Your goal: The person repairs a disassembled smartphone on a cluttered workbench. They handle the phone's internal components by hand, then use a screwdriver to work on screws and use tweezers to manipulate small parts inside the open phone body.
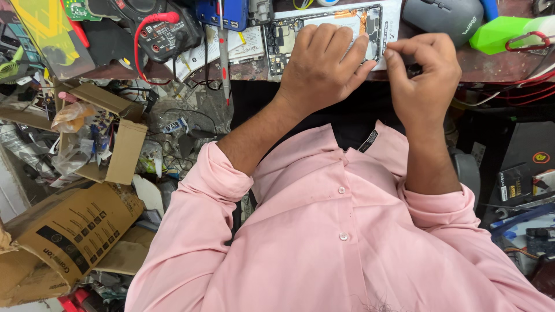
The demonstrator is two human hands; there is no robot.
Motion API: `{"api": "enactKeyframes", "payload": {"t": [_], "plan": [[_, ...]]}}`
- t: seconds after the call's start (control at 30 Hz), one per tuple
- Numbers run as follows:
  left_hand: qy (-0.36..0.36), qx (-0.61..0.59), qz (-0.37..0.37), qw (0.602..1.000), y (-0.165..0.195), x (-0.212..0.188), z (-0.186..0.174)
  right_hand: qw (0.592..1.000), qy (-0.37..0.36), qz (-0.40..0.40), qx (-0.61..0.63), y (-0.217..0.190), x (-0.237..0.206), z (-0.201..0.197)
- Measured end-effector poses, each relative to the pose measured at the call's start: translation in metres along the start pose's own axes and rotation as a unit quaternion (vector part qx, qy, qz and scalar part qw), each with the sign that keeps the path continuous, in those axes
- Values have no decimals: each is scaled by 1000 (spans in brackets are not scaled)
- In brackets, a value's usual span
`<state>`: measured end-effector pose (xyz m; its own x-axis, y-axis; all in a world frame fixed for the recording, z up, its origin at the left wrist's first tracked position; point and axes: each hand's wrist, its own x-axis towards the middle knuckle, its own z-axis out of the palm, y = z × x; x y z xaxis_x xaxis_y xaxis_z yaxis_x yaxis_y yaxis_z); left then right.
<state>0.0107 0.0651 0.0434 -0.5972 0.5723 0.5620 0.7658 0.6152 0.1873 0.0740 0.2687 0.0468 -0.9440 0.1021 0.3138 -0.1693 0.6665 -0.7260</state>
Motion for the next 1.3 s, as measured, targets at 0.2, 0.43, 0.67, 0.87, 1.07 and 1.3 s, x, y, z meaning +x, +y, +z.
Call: {"api": "enactKeyframes", "payload": {"t": [0.2, 0.43, 0.67, 0.87, 1.07, 1.3], "plan": [[0, 4, 6, 1000, -1, -1, 0, 999, -30, 20, 32, 8, 9, 0], [-4, 14, 7, 1000, 0, -1, 1, 997, -60, 30, 22, 8, 11, -3], [-2, 8, 10, 1000, 0, -1, 0, 993, -62, 55, 85, 4, 17, -3], [-11, 21, 13, 1000, 2, -1, 0, 960, -113, 174, 189, 8, 26, -7], [2, 48, 22, 999, 1, -1, 2, 916, -131, 279, 254, 3, 37, -10], [-4, 41, 17, 999, 1, -2, 3, 910, -143, 287, 263, 0, 39, -9]]}}
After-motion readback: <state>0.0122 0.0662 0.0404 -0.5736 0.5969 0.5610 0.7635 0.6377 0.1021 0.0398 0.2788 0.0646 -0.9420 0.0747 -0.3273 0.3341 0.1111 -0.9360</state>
